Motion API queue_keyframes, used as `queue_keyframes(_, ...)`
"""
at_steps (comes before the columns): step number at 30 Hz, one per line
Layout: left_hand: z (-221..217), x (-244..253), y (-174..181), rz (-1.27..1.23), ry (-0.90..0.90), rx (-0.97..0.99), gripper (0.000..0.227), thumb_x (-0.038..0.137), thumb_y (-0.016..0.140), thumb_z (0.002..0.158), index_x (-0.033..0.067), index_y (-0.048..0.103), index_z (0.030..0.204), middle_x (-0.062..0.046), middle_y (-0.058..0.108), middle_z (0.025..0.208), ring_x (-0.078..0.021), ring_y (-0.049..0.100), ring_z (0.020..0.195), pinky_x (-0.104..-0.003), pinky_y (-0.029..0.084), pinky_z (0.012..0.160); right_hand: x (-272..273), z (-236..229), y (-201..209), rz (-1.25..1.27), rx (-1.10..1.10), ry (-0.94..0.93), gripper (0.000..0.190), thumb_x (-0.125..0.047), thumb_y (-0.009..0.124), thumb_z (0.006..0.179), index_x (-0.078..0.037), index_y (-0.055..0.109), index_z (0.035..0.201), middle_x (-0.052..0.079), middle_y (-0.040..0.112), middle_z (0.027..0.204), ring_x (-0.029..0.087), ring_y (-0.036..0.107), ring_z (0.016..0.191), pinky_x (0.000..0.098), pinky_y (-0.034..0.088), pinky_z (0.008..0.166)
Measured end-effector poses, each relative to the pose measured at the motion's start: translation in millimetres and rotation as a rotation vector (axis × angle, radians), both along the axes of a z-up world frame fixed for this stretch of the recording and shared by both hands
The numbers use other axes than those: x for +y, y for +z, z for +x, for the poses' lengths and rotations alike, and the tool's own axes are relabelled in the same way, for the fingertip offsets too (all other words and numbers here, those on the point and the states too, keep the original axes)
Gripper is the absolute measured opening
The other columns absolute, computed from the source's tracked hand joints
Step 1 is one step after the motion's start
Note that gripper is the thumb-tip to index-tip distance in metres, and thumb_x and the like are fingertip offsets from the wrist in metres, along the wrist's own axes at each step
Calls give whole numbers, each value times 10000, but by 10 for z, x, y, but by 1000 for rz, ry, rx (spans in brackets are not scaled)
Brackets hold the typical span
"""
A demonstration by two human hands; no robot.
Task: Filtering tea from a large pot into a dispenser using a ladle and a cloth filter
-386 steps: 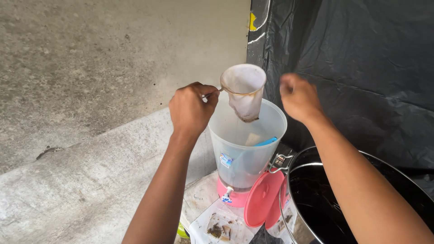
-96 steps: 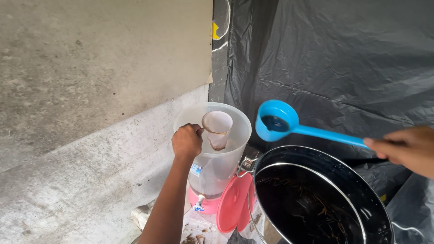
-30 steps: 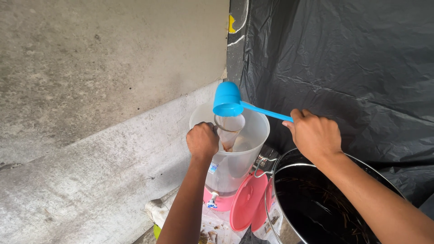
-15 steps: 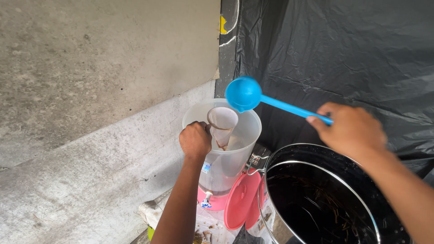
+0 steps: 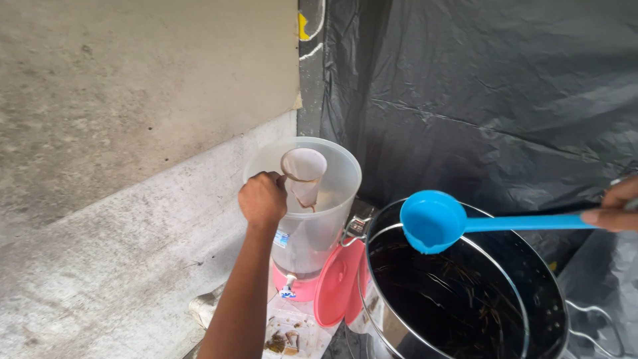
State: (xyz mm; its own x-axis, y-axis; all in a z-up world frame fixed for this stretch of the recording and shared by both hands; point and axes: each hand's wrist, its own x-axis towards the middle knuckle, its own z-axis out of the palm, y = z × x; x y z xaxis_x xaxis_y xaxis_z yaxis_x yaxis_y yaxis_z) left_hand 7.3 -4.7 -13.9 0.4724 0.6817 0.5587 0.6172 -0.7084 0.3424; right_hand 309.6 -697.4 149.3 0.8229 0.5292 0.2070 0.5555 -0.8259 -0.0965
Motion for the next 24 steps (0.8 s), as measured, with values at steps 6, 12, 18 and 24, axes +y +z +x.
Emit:
queue_keyframes(6, -83, 62, -2, -23, -16, 66, 355, 468, 749, 1172, 261, 891, 922, -101, 849, 890, -438, 824, 839, -537, 626, 695, 1155, -1491, 468, -603, 336, -127, 454, -575, 811, 1111, -276, 1030, 850, -76, 745, 654, 62, 634, 596, 275, 470, 663)
queue_keyframes(12, -38, 131, -118, 11, -11, 54, 433, 417, 756, 1168, 240, 794, 775, -88, 767, 753, -406, 745, 701, -495, 551, 603, 1670, -2017, 350, -854, 256, -156, 501, -625, 769, 1097, -261, 680, 765, -103, 767, 773, 126, 749, 749, 365, 511, 690)
queue_keyframes(18, -50, 129, -81, -16, -38, 7, 517, 372, 750, 1169, 212, 657, 686, -80, 657, 660, -363, 607, 618, -475, 451, 568, 1865, -2235, 188, -824, 249, -222, 385, -529, 729, 1165, -179, 844, 1277, 17, 892, 1373, 298, 867, 1269, 473, 737, 1004)
queue_keyframes(24, -66, 102, -12, -65, -23, 41, 463, 409, 729, 1177, 233, 764, 750, -93, 746, 745, -405, 703, 697, -500, 533, 619, 1873, -2143, -155, -770, 224, -217, 323, 59, 618, 956, -217, 672, 797, -52, 667, 781, 185, 642, 712, 320, 517, 605)
